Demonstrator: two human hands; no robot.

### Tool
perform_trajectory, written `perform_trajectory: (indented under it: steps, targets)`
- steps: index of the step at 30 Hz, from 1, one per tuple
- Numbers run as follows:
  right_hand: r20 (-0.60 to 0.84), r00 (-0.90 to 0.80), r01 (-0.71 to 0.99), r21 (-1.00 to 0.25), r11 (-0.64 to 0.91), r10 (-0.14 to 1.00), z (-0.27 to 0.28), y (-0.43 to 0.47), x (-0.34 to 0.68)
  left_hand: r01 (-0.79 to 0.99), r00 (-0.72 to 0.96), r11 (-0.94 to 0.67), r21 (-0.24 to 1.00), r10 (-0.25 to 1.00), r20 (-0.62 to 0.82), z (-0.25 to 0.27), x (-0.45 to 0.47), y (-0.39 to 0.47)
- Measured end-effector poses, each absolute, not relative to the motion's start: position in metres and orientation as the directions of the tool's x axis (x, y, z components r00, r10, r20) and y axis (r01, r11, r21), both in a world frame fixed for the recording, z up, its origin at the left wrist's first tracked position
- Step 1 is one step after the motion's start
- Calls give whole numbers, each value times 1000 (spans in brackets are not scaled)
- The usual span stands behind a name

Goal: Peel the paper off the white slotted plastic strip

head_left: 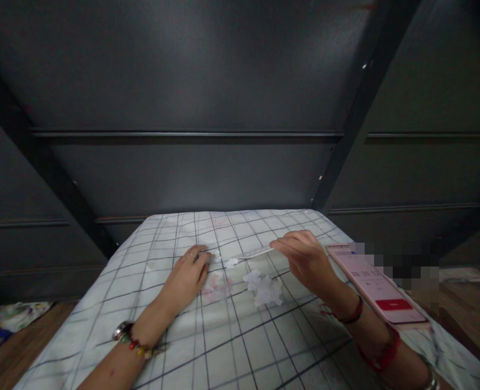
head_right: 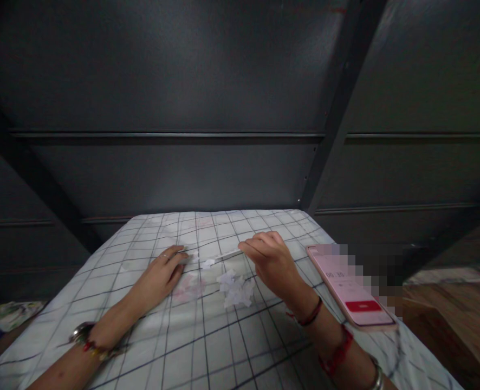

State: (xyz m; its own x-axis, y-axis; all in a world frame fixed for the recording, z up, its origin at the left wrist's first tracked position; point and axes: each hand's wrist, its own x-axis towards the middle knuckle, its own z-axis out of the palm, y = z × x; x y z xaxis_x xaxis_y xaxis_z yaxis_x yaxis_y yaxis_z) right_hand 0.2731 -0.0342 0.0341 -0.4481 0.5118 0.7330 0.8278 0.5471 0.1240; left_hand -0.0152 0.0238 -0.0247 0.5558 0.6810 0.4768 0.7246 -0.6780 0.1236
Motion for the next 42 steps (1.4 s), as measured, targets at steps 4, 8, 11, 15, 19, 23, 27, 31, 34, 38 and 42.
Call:
perform_trajectory:
  steps: [4, 8, 11, 15, 19, 23, 27, 31, 34, 38, 42]
  targets:
    - [705, -485, 803, 124, 584, 518, 35, -34, 271, 721, 555, -679, 139, 686, 471, -22, -14, 24]
    - [703, -503, 783, 124, 609, 503, 32, -34, 262, 700, 571, -698, 150, 673, 470, -20, -13, 23]
    - [715, -512, 771, 139, 621, 476, 32, -34, 259, 699, 577, -701, 142, 670, 467, -20, -13, 23]
    - [737, -459, 822, 141, 552, 496, 38, -36, 269, 691, 593, -710, 136, 664, 455, -20, -14, 23]
    - [643, -489, 834, 147, 531, 590, 45, -38, 282, 670, 613, -729, 135, 648, 452, -22, -14, 23]
    - [653, -486, 832, 140, 537, 581, 47, -40, 283, 638, 666, -760, 123, 625, 406, -19, -14, 21]
    - [661, -481, 827, 125, 548, 575, 47, -41, 278, 628, 711, -773, 88, 617, 337, -17, -13, 18]
    - [685, -491, 811, 134, 570, 538, 43, -38, 273, 623, 725, -779, 68, 608, 323, -16, -12, 17]
    - [698, -502, 798, 146, 584, 511, 38, -36, 268, 612, 733, -789, 65, 596, 329, -17, -11, 17]
    - [709, -492, 810, 160, 565, 505, 36, -35, 267, 603, 740, -796, 57, 584, 333, -18, -11, 18]
    - [717, -465, 830, 149, 537, 519, 39, -36, 273, 602, 733, -796, 63, 582, 351, -20, -12, 19]
